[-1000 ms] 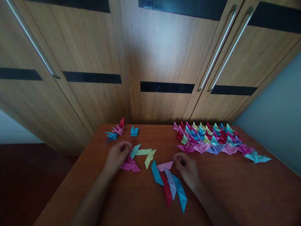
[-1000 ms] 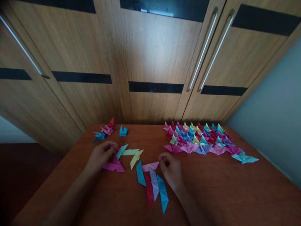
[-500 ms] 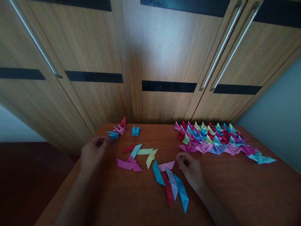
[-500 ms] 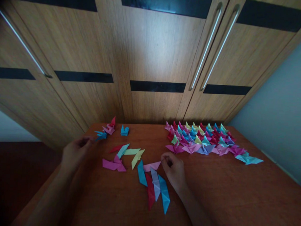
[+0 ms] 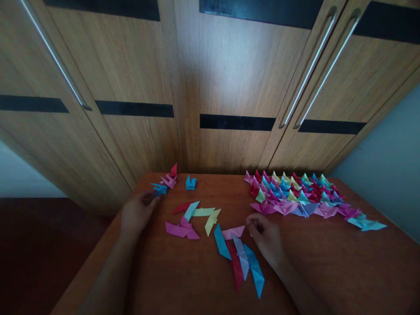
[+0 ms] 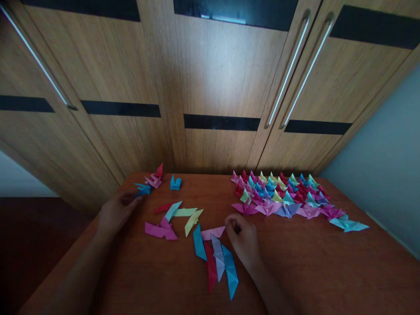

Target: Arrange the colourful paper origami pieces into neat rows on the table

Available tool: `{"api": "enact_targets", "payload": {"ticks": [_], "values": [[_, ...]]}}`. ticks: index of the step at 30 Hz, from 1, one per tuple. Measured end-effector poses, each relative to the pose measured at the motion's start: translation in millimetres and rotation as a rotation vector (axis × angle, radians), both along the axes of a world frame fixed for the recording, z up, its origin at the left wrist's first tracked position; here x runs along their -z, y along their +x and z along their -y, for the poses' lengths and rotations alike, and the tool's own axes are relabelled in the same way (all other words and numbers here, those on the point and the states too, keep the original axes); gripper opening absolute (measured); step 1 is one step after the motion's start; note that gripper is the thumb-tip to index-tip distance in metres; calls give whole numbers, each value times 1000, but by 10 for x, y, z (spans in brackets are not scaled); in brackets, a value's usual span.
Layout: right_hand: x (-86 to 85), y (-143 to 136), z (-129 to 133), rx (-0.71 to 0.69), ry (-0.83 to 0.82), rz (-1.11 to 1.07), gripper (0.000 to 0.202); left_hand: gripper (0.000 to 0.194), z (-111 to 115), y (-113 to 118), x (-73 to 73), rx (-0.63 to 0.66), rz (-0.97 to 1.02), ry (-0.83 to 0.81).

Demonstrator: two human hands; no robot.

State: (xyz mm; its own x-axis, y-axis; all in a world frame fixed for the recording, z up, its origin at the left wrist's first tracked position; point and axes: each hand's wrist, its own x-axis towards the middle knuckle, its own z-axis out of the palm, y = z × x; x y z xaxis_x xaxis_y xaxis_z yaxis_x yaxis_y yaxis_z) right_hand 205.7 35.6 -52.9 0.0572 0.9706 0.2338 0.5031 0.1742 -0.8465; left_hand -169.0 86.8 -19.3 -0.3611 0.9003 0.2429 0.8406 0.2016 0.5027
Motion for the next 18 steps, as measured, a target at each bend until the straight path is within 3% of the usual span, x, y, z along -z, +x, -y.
{"api": "enact_targets", "payload": {"ticks": [5,11,14,17,18], "values": [[-1,1,-2,4,4,17,25,22,39,-27,-27,-66,-39,23],[-44,-20,16,-23,-16,30,23,25,270,10,-426,-158,51,232],[-71,-50,38,-61,-32,-24,23,23,328,222,-548,-99,232,369],[-93,-75,66,-113,-77,-169,24,20,352,552,-541,87,303,362],[-101,-81,75,-136,-108,-243,26,19,367,676,-521,218,313,332]]}}
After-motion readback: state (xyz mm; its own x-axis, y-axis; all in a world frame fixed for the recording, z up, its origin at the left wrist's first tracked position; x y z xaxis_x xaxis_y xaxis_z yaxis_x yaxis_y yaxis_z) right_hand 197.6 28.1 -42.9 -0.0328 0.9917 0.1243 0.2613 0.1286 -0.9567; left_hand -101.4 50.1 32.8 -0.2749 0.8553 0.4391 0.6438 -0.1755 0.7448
